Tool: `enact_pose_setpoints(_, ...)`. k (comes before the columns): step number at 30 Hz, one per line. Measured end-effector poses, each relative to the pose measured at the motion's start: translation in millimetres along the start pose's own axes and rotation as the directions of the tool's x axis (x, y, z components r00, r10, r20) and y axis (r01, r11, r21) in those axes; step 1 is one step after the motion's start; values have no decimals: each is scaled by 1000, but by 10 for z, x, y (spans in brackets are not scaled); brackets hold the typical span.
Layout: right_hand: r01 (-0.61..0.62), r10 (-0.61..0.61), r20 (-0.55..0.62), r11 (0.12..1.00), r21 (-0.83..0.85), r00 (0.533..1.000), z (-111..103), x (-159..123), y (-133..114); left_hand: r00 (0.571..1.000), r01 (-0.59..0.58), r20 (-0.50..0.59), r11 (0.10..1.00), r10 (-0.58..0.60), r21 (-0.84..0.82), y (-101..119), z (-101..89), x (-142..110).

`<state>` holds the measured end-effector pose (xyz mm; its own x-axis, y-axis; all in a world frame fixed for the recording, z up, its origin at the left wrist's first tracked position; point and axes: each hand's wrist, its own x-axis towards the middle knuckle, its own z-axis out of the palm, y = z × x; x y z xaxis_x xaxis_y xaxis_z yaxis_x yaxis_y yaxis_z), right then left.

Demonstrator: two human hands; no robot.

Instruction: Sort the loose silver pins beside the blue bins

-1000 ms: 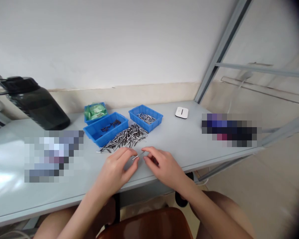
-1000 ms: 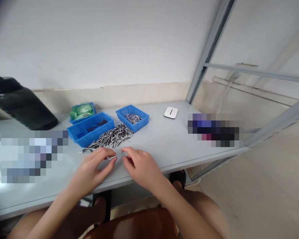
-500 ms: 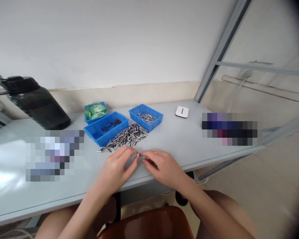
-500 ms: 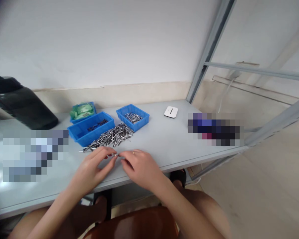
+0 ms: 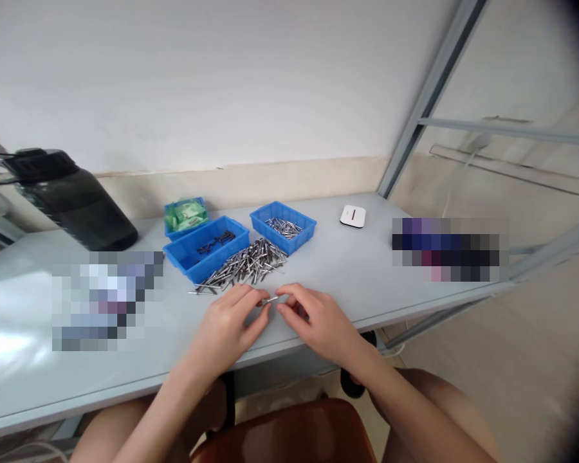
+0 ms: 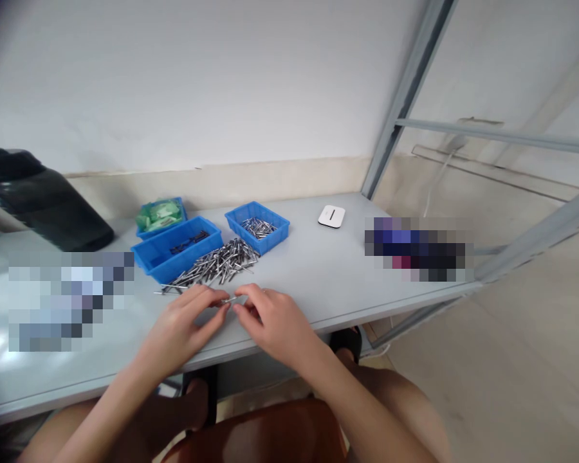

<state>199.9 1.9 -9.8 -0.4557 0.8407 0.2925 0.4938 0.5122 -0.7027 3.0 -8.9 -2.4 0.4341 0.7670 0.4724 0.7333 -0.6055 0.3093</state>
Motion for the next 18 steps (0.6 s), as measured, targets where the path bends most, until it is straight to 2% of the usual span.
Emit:
enact_pose_setpoints(5, 32, -32, -1, 999, -9, 999, 19, 26, 26, 999, -34, 12, 999, 35, -7, -10, 3, -8)
enact_pose_setpoints(10, -25, 28, -45, 998, 52, 999, 6, 23, 34, 999, -17, -35, 1000, 17, 7, -27, 10, -7)
enact_pose_setpoints(18, -41, 53, -106, 992, 119, 993, -19, 23, 42, 998, -26, -61, 999, 28, 28, -2, -2, 24)
